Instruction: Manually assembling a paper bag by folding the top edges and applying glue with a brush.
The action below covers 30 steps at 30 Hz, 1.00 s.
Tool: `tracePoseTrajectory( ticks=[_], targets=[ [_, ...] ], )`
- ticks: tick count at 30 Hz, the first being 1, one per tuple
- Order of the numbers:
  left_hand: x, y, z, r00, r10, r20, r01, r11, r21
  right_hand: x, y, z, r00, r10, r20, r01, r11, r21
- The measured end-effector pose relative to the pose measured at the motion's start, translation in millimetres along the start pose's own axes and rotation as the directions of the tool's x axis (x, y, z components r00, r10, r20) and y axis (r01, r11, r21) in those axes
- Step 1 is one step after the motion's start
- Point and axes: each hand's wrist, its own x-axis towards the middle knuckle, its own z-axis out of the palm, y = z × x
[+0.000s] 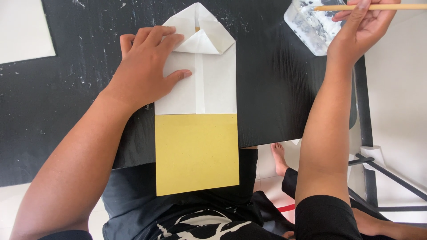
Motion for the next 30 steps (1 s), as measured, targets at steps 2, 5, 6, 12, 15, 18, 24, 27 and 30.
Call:
tracePoseTrajectory(
  ticks=[2,5,6,12,15,18,24,27,30],
  targets=[
    [0.3,0.0,0.6,1.000,-0.004,-0.003,0.004,1.000,0.006,3.3,-9.6,3.5,0.999,-0.032,0.032,0.032,0.999,-0.020],
    [0.3,1.0,-1.2,1.000,-0.004,0.002,0.004,1.000,-0.002,5.9,-20.1,7.9,0.999,-0.015,0.031,0.016,1.000,-0.010],
    [0.8,0.9,-1.1,1.000,-0.003,0.002,0.003,1.000,-0.002,5.2,-16.9,6.6,0.999,-0.015,0.030,0.016,1.000,-0.009],
    [0.9,0.8,-0.6,1.000,-0.019,0.017,0.020,1.000,-0.005,6.6,-16.6,7.2,0.998,-0.053,0.038,0.053,0.999,-0.010],
    [0.5,0.4,-1.0,1.000,-0.017,0.021,0.017,1.000,-0.001,8.2,-23.2,10.9,0.999,-0.023,0.026,0.024,1.000,-0.019],
    [1.2,0.6,-0.5,1.000,-0.018,0.018,0.018,1.000,-0.001,12.1,-37.7,16.0,1.000,-0.020,0.021,0.021,0.999,-0.042],
    [1.4,1.2,-0.7,1.000,-0.015,0.017,0.015,1.000,0.002,17.7,-37.7,17.8,0.981,-0.109,-0.163,0.095,0.991,-0.092],
    [1.6,2.0,-1.5,0.999,-0.034,0.031,0.035,0.999,-0.011,12.1,-19.5,10.4,0.986,-0.099,-0.132,0.084,0.990,-0.115],
    [2.1,2.1,-1.6,0.999,-0.025,0.029,0.026,1.000,-0.009,7.3,-7.4,5.9,0.999,-0.033,-0.038,0.029,0.994,-0.103]
  ],
)
